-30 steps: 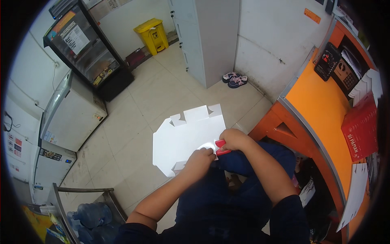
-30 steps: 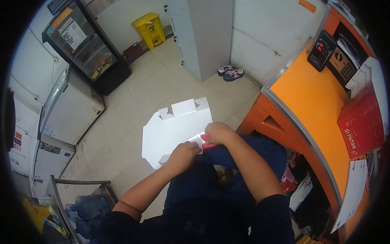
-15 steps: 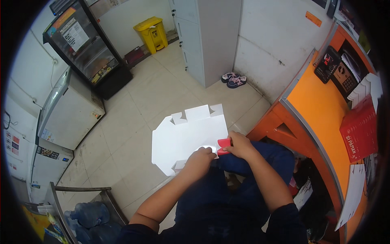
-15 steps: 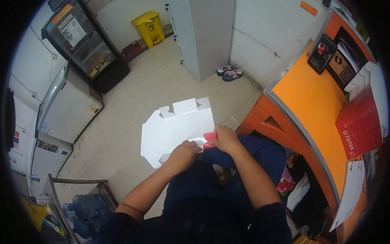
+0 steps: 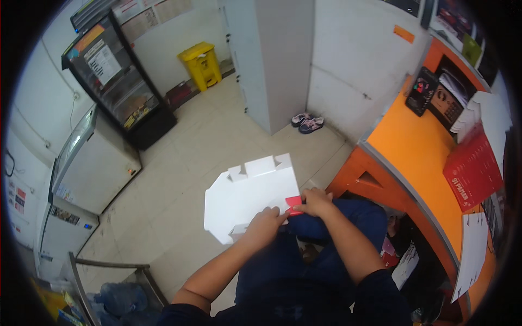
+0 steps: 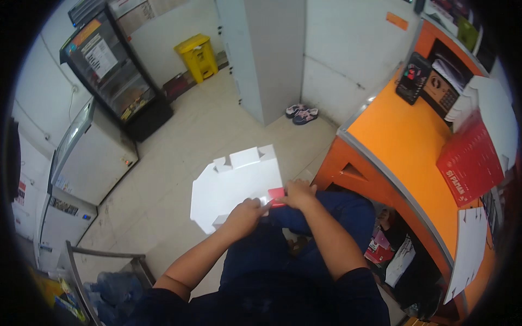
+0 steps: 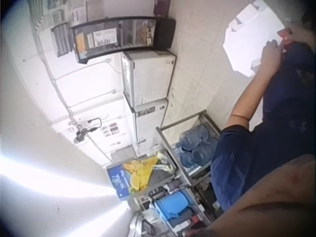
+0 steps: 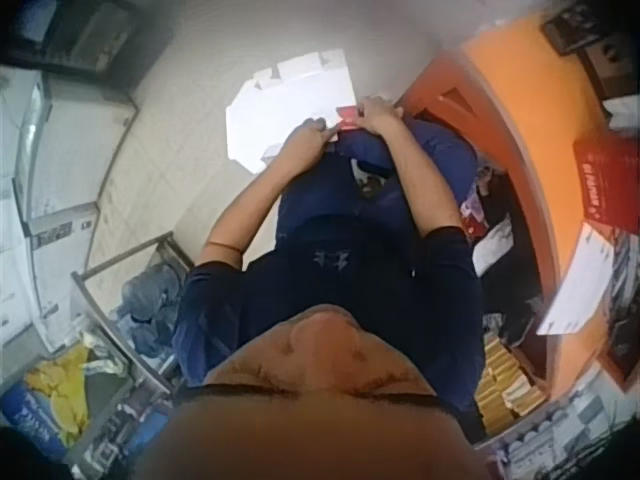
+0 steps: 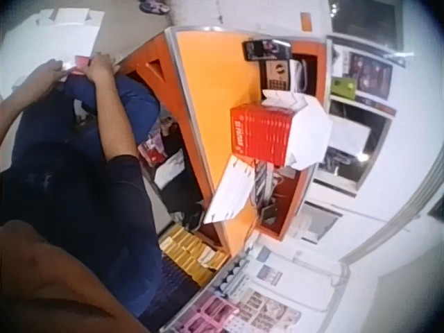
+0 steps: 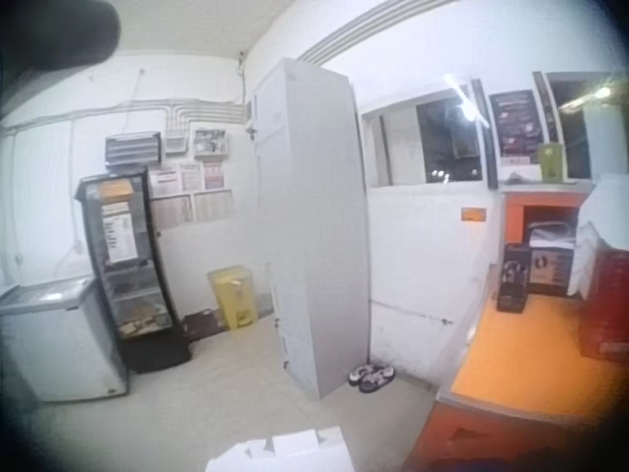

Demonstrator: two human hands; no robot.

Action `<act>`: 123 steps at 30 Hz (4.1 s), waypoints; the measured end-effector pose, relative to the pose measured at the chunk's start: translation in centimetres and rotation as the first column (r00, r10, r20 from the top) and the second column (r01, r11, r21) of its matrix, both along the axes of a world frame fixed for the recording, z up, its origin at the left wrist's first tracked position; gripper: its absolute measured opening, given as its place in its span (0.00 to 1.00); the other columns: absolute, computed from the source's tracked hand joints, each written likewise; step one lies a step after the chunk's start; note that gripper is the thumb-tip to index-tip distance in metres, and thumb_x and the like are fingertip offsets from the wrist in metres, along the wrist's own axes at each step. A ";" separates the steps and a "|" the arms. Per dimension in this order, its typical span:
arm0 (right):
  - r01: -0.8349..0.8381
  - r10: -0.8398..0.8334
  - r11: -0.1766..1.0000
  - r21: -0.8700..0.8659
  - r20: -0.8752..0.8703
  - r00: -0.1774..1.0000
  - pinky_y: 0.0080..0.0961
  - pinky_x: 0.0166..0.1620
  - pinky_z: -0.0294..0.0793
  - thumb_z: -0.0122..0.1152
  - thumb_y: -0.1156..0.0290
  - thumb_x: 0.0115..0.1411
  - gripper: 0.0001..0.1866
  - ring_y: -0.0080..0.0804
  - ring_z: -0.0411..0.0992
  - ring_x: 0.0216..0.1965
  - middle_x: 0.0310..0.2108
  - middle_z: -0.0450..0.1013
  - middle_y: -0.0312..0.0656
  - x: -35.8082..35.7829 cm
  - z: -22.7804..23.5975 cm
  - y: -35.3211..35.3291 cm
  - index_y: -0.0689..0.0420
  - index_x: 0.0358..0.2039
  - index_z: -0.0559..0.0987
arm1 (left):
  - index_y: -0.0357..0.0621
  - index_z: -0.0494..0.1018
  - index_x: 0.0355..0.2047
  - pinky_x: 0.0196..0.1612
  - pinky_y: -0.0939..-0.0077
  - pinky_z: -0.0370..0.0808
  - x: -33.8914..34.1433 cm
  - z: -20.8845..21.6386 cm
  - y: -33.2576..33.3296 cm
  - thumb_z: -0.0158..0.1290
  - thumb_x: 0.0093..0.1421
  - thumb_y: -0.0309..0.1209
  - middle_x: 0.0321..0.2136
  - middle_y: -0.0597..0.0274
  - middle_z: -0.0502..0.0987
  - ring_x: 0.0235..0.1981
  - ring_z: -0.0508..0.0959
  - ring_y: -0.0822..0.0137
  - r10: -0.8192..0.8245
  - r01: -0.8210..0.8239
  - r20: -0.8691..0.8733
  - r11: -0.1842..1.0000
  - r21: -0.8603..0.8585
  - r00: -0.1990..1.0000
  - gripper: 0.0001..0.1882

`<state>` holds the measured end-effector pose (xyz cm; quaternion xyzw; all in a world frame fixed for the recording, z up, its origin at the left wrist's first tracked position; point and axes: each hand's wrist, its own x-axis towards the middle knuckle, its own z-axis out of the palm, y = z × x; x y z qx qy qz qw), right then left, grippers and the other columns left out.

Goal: The person folds flat white cardboard pieces into box shapes by hand, creasing the flaps and tucking them into slots. They then stack the assembled boxes on an orange counter next to a stack of red boxes.

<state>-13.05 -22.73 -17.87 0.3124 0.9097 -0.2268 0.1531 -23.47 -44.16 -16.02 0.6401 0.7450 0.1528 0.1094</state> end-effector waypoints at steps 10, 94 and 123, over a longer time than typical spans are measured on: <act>0.000 0.004 1.000 0.028 -0.118 0.993 0.55 0.62 0.65 0.67 0.38 0.59 0.32 0.50 0.69 0.62 0.58 0.75 0.48 0.1 0.0 -2.5 0.49 0.54 0.81 | 0.43 0.76 0.57 0.39 0.59 0.79 1.2 -1.3 0.2 0.53 0.59 0.27 0.40 0.55 0.75 0.43 0.79 0.53 -0.038 0.004 -0.315 0.994 -0.105 0.948 0.24; 0.915 -0.622 0.331 -0.229 -0.782 0.029 0.23 0.42 0.75 0.64 0.61 0.69 0.18 0.26 0.76 0.40 0.38 0.81 0.42 53.5 22.3 -4.0 0.66 0.46 0.85 | 0.39 0.81 0.47 0.59 0.52 0.71 12.6 15.4 27.6 0.58 0.60 0.38 0.51 0.49 0.79 0.56 0.76 0.48 -0.258 0.292 -0.156 0.659 0.693 0.953 0.19; 0.952 -0.694 0.224 -0.208 -0.720 0.006 0.18 0.25 0.66 0.57 0.78 0.64 0.10 0.19 0.68 0.20 0.24 0.75 0.34 54.9 24.5 -2.0 0.62 0.45 0.81 | 0.40 0.81 0.48 0.60 0.52 0.69 13.0 15.5 27.3 0.58 0.60 0.39 0.53 0.51 0.79 0.57 0.75 0.49 -0.254 0.274 -0.134 0.672 0.687 0.958 0.20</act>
